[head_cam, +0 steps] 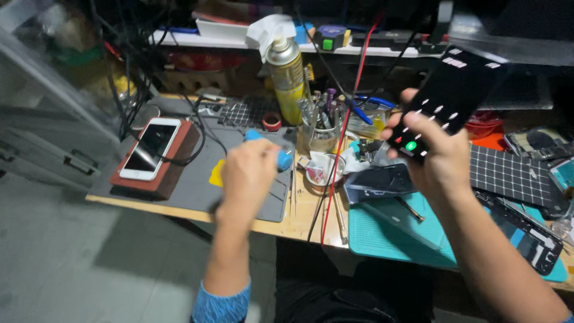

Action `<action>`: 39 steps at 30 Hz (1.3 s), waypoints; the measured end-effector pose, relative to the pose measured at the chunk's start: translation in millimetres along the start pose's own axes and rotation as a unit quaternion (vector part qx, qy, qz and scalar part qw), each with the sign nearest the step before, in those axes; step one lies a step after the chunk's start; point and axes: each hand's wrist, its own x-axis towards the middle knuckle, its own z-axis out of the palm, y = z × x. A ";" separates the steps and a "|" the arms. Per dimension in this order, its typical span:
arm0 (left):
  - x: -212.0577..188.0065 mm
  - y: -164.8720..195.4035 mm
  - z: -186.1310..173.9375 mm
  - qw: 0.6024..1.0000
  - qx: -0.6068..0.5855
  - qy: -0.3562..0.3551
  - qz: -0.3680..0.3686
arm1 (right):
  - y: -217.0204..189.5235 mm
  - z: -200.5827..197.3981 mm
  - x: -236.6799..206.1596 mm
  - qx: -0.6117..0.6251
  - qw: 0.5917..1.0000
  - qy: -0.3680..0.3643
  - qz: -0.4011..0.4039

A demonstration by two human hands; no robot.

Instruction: The person uses a screwdriver to remove screws from the back of a disassembled smartphone, then wipes the interior with a tissue. They briefly power on the device to check the screen, then reassemble the back cover and apply adhesive along the edge.

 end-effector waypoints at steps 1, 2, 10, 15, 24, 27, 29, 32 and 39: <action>1.8 -13.5 -7.2 0.995 0.074 -0.033 -0.057 | 4.9 4.3 -5.0 -0.010 1.000 -0.024 0.010; 2.2 -26.1 -15.4 0.980 0.146 -0.071 -0.116 | 8.7 8.0 -8.7 -0.021 0.998 -0.047 0.023; -1.0 -24.9 -5.4 0.975 -0.021 0.189 0.113 | 29.6 14.8 -8.1 0.103 0.973 -0.092 0.184; -14.2 59.0 43.9 0.925 -0.368 0.004 0.088 | 39.0 -10.5 -11.6 0.003 0.980 -0.123 0.154; -19.0 139.2 90.7 0.912 -0.349 0.005 0.216 | 37.3 -52.7 -37.0 -0.430 0.902 -0.044 0.016; -12.7 145.9 114.1 0.906 -0.387 -0.153 0.073 | 22.2 -53.4 -41.8 -0.565 0.801 -0.092 -0.175; -8.5 147.0 129.1 0.867 -0.448 -0.218 0.005 | 15.3 -50.0 -41.0 -0.581 0.795 -0.070 -0.157; 2.1 143.7 146.9 0.778 -0.585 -0.225 -0.052 | 3.6 -50.7 -34.7 -0.550 0.815 -0.098 -0.154; 34.0 107.6 149.3 0.509 -0.750 -0.356 -0.226 | 0.7 -63.4 -19.6 -0.255 0.964 -0.047 0.062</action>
